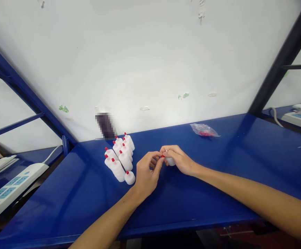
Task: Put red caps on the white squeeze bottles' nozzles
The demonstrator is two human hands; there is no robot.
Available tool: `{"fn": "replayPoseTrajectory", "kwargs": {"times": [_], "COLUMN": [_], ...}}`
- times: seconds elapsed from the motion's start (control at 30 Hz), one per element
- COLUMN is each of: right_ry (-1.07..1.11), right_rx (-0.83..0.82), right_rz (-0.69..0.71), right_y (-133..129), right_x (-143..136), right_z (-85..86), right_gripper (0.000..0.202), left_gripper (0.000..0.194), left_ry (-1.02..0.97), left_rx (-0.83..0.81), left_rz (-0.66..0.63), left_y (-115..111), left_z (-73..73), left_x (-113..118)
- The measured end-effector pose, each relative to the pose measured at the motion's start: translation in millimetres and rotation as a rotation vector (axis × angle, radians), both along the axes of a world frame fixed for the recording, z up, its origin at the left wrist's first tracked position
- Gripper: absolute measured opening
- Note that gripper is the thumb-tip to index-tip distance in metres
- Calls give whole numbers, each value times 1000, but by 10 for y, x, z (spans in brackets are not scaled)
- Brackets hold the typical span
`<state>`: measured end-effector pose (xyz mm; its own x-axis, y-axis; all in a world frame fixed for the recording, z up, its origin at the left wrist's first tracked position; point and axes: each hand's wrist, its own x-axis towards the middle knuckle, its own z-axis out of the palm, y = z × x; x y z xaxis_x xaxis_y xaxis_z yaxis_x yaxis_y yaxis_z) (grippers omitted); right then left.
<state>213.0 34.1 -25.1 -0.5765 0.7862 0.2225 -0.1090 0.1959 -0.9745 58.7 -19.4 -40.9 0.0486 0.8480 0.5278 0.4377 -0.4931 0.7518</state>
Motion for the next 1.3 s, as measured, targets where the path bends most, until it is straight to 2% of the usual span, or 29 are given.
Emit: {"fn": "replayPoseTrajectory", "kwargs": {"times": [0.13, 0.33, 0.43, 0.67, 0.83, 0.97, 1.1, 1.17, 1.23, 1.3], "right_ry": [16, -11, -58, -100, -81, -111, -170, -179, -183, -182], "right_rx": [52, 127, 183, 245, 339, 404, 382, 359, 345, 349], "right_rz": [58, 142, 127, 111, 92, 97, -25, -106, -170, -235], "right_y": [-11, -22, -32, -100, -141, -135, -59, -13, 16, 23], "right_x": [14, 22, 31, 34, 37, 44, 44, 30, 9, -8], "right_z": [-45, -109, -98, -80, -61, -44, -58, -78, -98, -110], "right_gripper": [17, 12, 7, 10, 6, 19, 31, 32, 34, 36], "left_gripper": [11, 5, 7, 6, 16, 20, 15, 16, 20, 23], "left_ry": [0, 62, 107, 155, 291, 417, 529, 673, 877, 1028], "left_rx": [31, 76, 52, -51, -85, -57, 71, 199, 305, 356], "left_rz": [9, -56, -69, -153, -199, -142, 130, 279, 342, 354], "left_y": [11, 0, -12, -68, -136, -245, -426, -505, -548, -553], "left_z": [-12, -18, 0, -10, -5, 160, 508, 689, 819, 870], "left_x": [-9, -18, -16, -9, -1, -105, -495, -736, -928, -1038]}}
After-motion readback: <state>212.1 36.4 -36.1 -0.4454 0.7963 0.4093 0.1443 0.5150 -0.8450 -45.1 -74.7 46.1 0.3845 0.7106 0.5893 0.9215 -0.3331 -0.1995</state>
